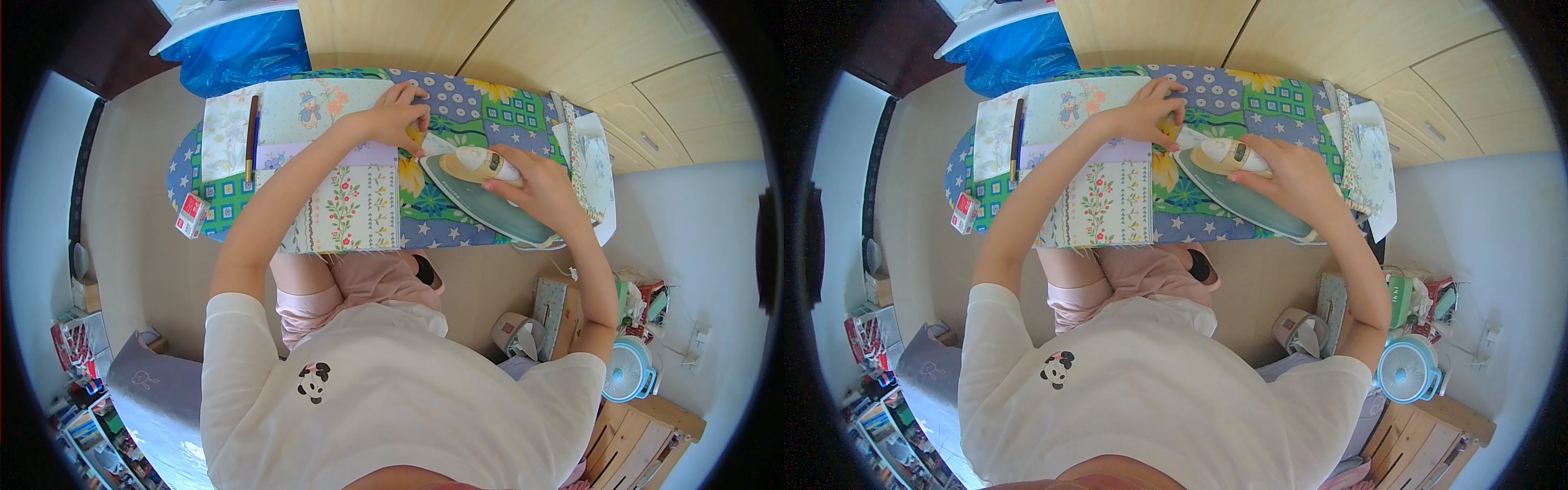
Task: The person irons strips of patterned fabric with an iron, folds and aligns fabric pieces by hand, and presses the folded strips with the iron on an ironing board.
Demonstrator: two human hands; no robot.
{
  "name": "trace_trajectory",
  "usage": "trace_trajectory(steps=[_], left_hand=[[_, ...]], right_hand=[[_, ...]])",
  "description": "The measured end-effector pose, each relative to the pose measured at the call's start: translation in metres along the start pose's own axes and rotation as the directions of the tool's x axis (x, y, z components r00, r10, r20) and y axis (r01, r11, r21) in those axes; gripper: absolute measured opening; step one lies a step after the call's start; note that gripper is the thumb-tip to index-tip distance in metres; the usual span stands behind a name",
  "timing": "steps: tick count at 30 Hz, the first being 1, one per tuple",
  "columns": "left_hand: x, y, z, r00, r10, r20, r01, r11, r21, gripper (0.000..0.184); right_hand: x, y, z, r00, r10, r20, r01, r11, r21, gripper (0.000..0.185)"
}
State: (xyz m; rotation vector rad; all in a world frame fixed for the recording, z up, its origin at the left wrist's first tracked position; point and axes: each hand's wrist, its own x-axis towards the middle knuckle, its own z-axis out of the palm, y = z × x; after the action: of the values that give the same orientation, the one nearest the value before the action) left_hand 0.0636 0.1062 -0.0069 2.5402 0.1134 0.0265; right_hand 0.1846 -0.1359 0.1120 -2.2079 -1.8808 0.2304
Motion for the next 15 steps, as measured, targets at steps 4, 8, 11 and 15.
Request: trace_trajectory(steps=[4, 8, 11, 15], left_hand=[[0.0023, -0.0014, 0.0011, 1.000, -0.004, -0.007, 0.004, 1.000, 0.021, 0.037], [0.0009, 0.0005, -0.0013, 1.000, -0.004, -0.015, 0.004, 1.000, -0.008, 0.032], [-0.0001, 0.0044, -0.0023, 1.000, -0.017, -0.018, 0.017, 1.000, -0.003, 0.032], [0.0000, 0.0054, -0.0011, 0.999, -0.021, -0.043, 0.023, 0.999, 0.049, 0.033]], right_hand=[[0.0003, -0.0010, 0.0004, 1.000, 0.018, 0.020, -0.018, 1.000, 0.015, 0.049], [0.0005, -0.0013, 0.0014, 1.000, -0.001, 0.000, 0.001, 1.000, 0.016, 0.051], [0.0010, -0.0012, 0.0018, 1.000, -0.007, -0.002, 0.007, 1.000, 0.021, 0.050], [0.0015, -0.0018, 0.0029, 1.000, -0.023, -0.010, 0.023, 1.000, 0.015, 0.049]])
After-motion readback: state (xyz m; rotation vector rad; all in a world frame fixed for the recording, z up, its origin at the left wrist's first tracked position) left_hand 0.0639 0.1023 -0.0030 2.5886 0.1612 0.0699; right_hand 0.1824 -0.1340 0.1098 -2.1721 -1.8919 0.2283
